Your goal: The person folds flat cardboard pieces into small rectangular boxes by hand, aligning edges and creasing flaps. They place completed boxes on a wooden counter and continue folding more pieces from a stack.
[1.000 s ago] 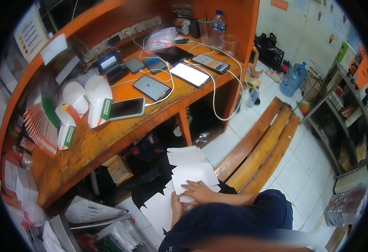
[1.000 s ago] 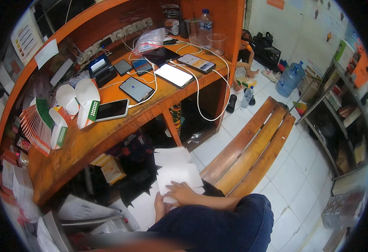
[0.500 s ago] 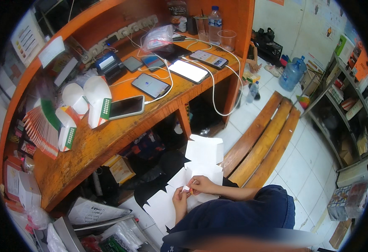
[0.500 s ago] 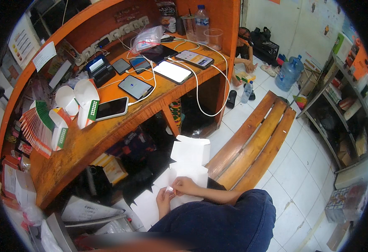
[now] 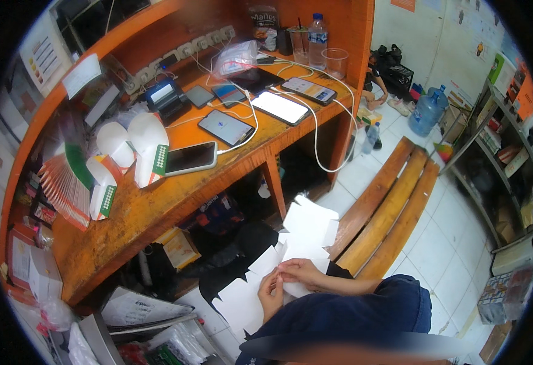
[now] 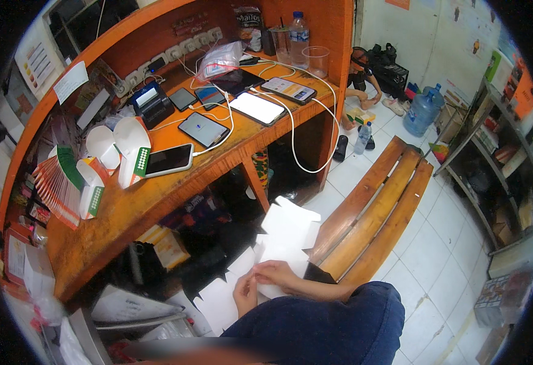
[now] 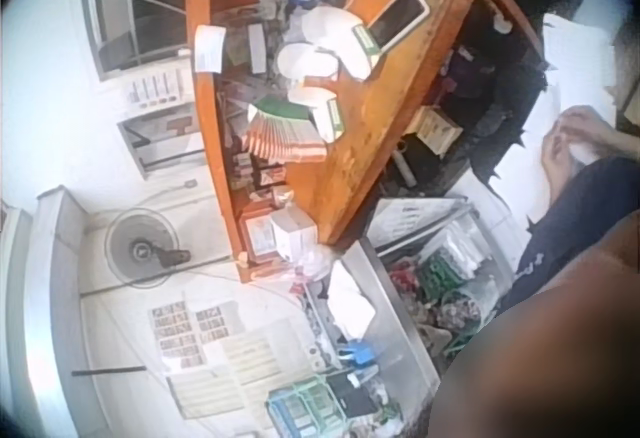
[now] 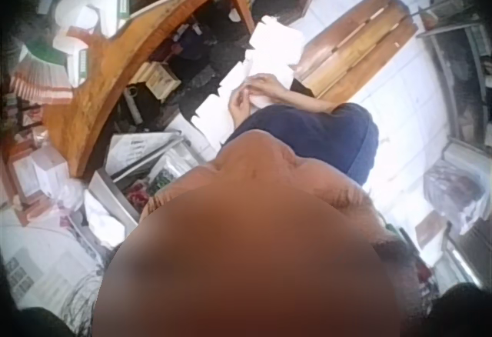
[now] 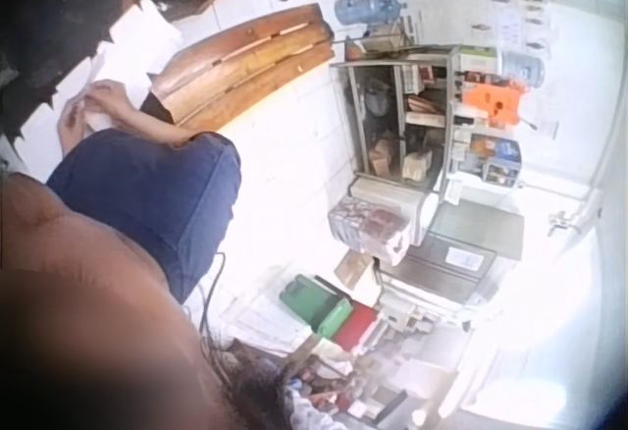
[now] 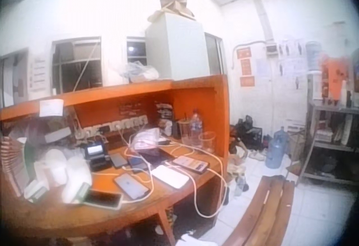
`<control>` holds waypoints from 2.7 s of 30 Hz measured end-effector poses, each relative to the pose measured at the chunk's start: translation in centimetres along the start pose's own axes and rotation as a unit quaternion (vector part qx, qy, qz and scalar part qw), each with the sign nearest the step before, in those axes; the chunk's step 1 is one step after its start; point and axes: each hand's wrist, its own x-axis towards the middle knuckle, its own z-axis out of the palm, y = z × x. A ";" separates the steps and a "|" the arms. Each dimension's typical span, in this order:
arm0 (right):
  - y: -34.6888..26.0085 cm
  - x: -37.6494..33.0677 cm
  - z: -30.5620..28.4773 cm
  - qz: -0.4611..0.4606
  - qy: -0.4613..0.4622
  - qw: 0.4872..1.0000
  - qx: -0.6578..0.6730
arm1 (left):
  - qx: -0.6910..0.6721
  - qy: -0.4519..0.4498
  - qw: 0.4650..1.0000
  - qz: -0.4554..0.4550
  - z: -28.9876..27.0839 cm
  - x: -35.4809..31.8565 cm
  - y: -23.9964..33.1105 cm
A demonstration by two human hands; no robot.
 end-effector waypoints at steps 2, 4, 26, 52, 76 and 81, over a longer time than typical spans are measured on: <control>-0.4 0.4 -0.4 -0.048 0.026 0.999 -0.004 | 0.027 -0.030 0.998 0.049 0.2 -0.6 -0.2; -0.7 0.3 -1.1 -0.027 -0.025 0.998 -0.046 | -0.090 -0.047 0.994 -0.045 0.0 -0.8 -0.7; -4.2 -1.4 4.3 -0.253 -0.045 0.966 -0.016 | -0.098 0.196 0.975 0.026 0.2 2.7 6.0; -3.4 -0.7 -0.3 -0.349 0.076 0.795 -0.490 | -0.073 0.131 0.988 0.025 0.1 2.1 6.5; -9.4 -4.8 6.2 -0.450 -0.158 0.867 -0.146 | 0.079 0.175 0.904 0.382 -2.4 2.1 11.2; -7.6 -4.7 7.9 -0.546 -0.149 0.803 -0.188 | -0.101 0.224 0.933 0.262 -0.9 2.0 10.1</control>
